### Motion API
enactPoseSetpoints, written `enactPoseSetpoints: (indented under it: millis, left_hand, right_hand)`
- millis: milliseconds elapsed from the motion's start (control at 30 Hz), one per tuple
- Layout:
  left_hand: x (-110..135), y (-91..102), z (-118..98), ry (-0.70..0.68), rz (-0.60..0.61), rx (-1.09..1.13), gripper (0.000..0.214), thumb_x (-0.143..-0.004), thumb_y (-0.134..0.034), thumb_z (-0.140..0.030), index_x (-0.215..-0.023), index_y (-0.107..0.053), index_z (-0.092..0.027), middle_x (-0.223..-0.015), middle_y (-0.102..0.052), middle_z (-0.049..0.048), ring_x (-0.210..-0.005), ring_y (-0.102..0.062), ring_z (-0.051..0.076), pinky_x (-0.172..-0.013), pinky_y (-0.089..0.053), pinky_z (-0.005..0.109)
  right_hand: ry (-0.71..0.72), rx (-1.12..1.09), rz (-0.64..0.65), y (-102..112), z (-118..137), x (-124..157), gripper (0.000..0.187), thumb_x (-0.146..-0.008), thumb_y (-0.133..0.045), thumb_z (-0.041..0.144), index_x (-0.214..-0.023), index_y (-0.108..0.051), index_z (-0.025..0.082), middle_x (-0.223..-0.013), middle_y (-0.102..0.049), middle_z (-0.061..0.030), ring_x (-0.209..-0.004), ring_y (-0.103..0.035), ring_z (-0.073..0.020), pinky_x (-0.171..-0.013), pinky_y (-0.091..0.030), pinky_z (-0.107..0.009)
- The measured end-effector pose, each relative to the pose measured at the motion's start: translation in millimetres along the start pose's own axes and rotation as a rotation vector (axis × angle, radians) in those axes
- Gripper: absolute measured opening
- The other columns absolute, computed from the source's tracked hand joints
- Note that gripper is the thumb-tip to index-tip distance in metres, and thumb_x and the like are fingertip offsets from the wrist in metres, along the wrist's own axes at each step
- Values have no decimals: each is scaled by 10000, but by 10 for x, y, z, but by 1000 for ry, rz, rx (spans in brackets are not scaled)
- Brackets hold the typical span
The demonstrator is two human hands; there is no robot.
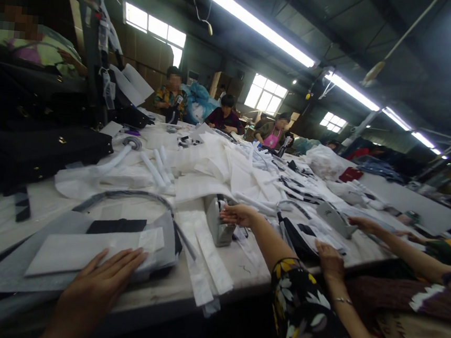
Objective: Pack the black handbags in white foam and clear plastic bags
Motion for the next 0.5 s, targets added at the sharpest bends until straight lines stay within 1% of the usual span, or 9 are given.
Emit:
enactPoseSetpoints:
  millis: [67, 133, 200, 267, 367, 433, 500]
  left_hand:
    - [4, -20, 10, -1, 11, -1, 516, -942, -338, -104, -1422, -495, -211, -1420, -573, 36, -1208, -605, 221, -1172, -198, 499]
    - [9, -34, 8, -9, 25, -2, 517, -943, -345, -111, -1433, -482, -202, -1429, -563, 37, -1222, -597, 219, -1187, -164, 497]
    - [12, -25, 2, -15, 25, -2, 509, -950, -349, -127, -1437, -478, -197, -1435, -556, 41, -1226, -594, 219, -1196, -145, 493]
    - [14, -13, 6, -9, 23, 4, 501, -958, -341, -141, -1434, -483, -200, -1441, -549, 42, -1229, -591, 221, -1201, -140, 492]
    - [20, -15, 2, -14, 33, 15, 531, -946, -312, -120, -1447, -468, -201, -1463, -524, 36, -1252, -575, 217, -1211, -127, 487]
    - [25, -18, -3, -26, 37, 18, 559, -931, -303, -101, -1461, -448, -199, -1481, -502, 31, -1264, -565, 211, -1219, -114, 480]
    - [29, -15, 5, -28, 36, 16, 570, -924, -306, -98, -1468, -438, -203, -1492, -489, 26, -1272, -558, 209, -1224, -108, 476]
  right_hand:
    - [-49, -70, -12, 24, -43, 64, 199, -916, -666, 300, -841, -664, 116, -764, -711, -83, -670, -719, -150, -642, -630, -259]
    - [-75, -155, -40, 63, -63, 192, 211, -946, -628, 298, -856, -671, 112, -831, -718, -96, -703, -720, -129, -684, -624, -232]
    - [-60, -224, -84, 117, -46, 389, 222, -970, -594, 315, -901, -682, 123, -909, -723, -95, -735, -714, -105, -721, -614, -203]
    - [-34, -285, -123, 156, -41, 637, 221, -955, -620, 341, -934, -696, 135, -957, -726, -88, -753, -707, -97, -724, -605, -184]
    - [-45, -381, -149, 119, -171, 1007, 253, -839, -762, 358, -926, -727, 123, -971, -731, -100, -765, -703, -123, -696, -602, -197]
    - [-73, -426, -176, 53, -354, 1187, 318, -744, -841, 368, -915, -742, 119, -960, -732, -101, -772, -700, -138, -688, -598, -209]
    - [-96, -445, -228, -8, -573, 1286, 377, -671, -882, 394, -900, -747, 127, -938, -731, -90, -768, -692, -139, -679, -588, -210]
Point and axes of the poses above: each hand's wrist, its own x-axis away from the middle knuckle, its own y-axis out of the back of the hand, z = x × y, the point moved 10 cm from there along -x, towards the middle knuckle
